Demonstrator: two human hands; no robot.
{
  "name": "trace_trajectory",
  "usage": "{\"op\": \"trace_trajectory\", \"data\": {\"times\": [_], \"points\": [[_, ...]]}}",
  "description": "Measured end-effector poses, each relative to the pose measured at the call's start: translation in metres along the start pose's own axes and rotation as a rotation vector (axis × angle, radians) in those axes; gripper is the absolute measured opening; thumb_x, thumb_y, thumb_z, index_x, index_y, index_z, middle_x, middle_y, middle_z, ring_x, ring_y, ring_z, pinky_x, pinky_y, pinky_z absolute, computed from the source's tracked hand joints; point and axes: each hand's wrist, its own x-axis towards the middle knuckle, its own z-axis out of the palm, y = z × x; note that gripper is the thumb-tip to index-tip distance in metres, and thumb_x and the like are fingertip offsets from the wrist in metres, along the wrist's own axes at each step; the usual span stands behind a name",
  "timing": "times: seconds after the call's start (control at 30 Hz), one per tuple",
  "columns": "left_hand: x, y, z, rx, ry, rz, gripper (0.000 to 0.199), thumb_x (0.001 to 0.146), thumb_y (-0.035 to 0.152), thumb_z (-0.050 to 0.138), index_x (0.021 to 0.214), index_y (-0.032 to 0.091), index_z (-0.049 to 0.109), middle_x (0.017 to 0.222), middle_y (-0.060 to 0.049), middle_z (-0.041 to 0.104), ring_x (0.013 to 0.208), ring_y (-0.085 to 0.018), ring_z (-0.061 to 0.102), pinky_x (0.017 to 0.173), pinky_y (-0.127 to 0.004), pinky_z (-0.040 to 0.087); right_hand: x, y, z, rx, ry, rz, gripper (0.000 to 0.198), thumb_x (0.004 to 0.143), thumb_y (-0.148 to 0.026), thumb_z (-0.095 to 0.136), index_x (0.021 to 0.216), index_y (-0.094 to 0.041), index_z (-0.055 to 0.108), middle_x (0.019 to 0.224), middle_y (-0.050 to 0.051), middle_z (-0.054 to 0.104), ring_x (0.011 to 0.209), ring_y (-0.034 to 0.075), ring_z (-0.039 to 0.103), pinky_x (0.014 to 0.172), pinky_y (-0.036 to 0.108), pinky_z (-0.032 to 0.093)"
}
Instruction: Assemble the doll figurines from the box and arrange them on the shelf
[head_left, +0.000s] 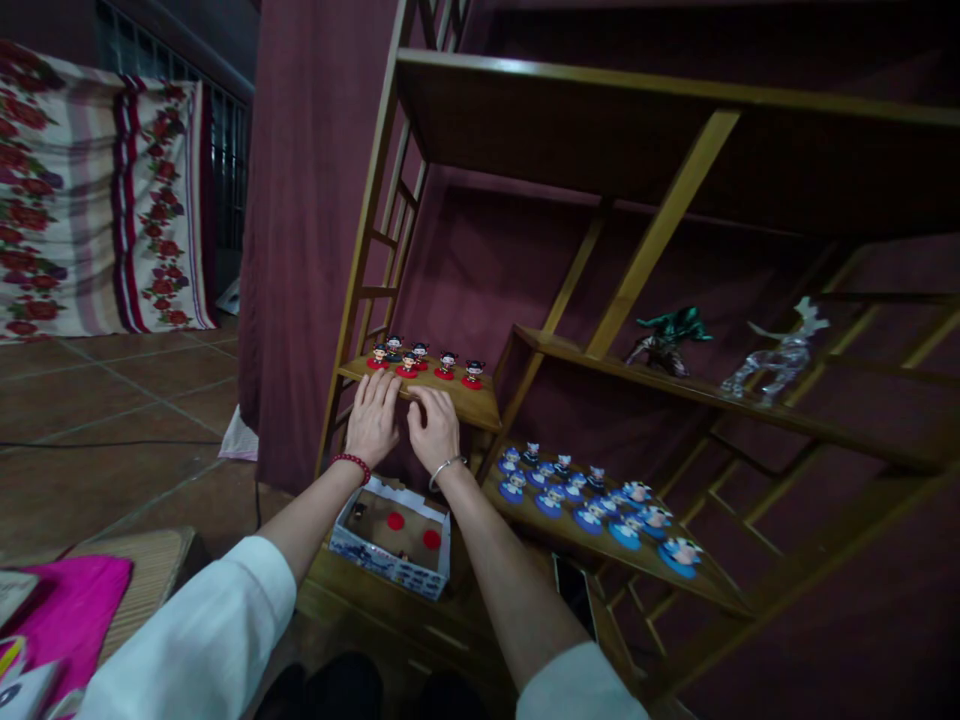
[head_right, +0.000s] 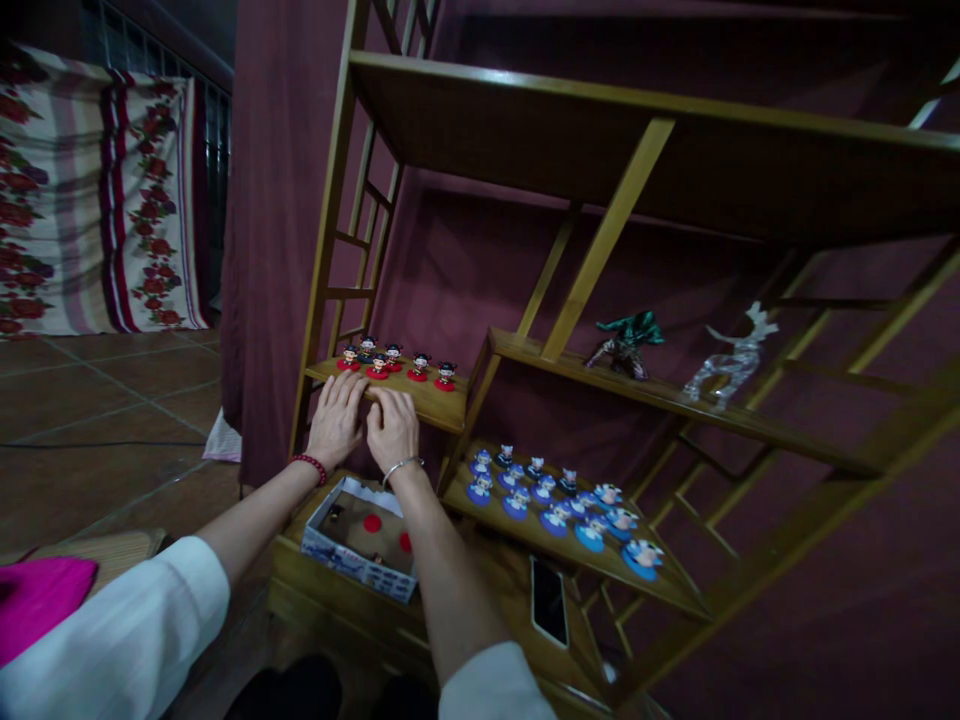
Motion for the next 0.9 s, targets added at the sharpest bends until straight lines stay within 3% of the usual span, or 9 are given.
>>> {"op": "trace_trajectory", "data": {"times": [0.13,0.33,0.57,0.7,0.8,0.9], "points": [[-0.007,0.001,0.001,-0.043,-0.003,-0.027,0.062,0.07,0.012,0.042,0.13,0.011,0.03,0.137,-0.012,0.031,0.132,-0.023,0.01,0.107,-0.044,0.011,-0.049,0.003,0.006,0.021,-0.055,0.019,0.032,0.08,-0.012,0.035,0.104,-0.018,0.056,0.102,0.006,0.059,0.098,0.016,0.047,0.089,0.03,0.038],[-0.012,-0.001,0.007,-0.089,0.005,-0.051,0.069,0.065,0.008,0.042,0.133,0.013,0.027,0.14,-0.009,0.026,0.132,-0.021,0.008,0.108,-0.043,0.008,-0.112,0.03,0.038,-0.009,-0.246,0.286,0.029,0.075,-0.01,0.039,0.093,-0.016,0.061,0.096,0.006,0.061,0.093,0.017,0.051,0.087,0.028,0.039],[-0.015,-0.004,0.017,-0.189,0.034,-0.04,0.076,0.064,0.004,0.04,0.136,0.015,0.018,0.144,-0.005,0.015,0.132,-0.02,0.001,0.108,-0.041,0.01,-0.154,0.055,0.072,0.048,-0.327,0.524,0.029,0.073,-0.008,0.04,0.088,-0.017,0.063,0.095,0.003,0.062,0.089,0.013,0.056,0.084,0.02,0.041],[-0.033,0.001,0.024,-0.19,0.041,-0.087,0.076,0.065,0.004,0.041,0.136,0.016,0.017,0.145,-0.004,0.008,0.132,-0.021,0.0,0.108,-0.042,0.012,-0.174,0.065,0.086,0.025,-0.386,0.655,0.029,0.074,-0.011,0.04,0.09,-0.017,0.063,0.096,0.003,0.064,0.087,0.012,0.058,0.082,0.02,0.042],[-0.068,0.002,0.042,-0.172,-0.053,-0.132,0.069,0.065,0.005,0.043,0.132,0.016,0.028,0.145,-0.005,0.009,0.132,-0.023,0.003,0.107,-0.043,0.016,-0.189,0.074,0.094,-0.007,-0.481,0.745,0.027,0.075,-0.013,0.041,0.091,-0.017,0.064,0.097,0.004,0.065,0.09,0.013,0.058,0.081,0.02,0.041],[-0.115,-0.003,0.068,-0.131,-0.314,-0.152,0.051,0.065,0.008,0.046,0.116,0.013,0.049,0.137,-0.011,0.031,0.131,-0.025,0.014,0.104,-0.043,0.024,-0.2,0.083,0.098,-0.057,-0.606,0.836,0.027,0.077,-0.016,0.042,0.094,-0.02,0.063,0.098,0.004,0.065,0.091,0.014,0.059,0.08,0.02,0.041]]}}
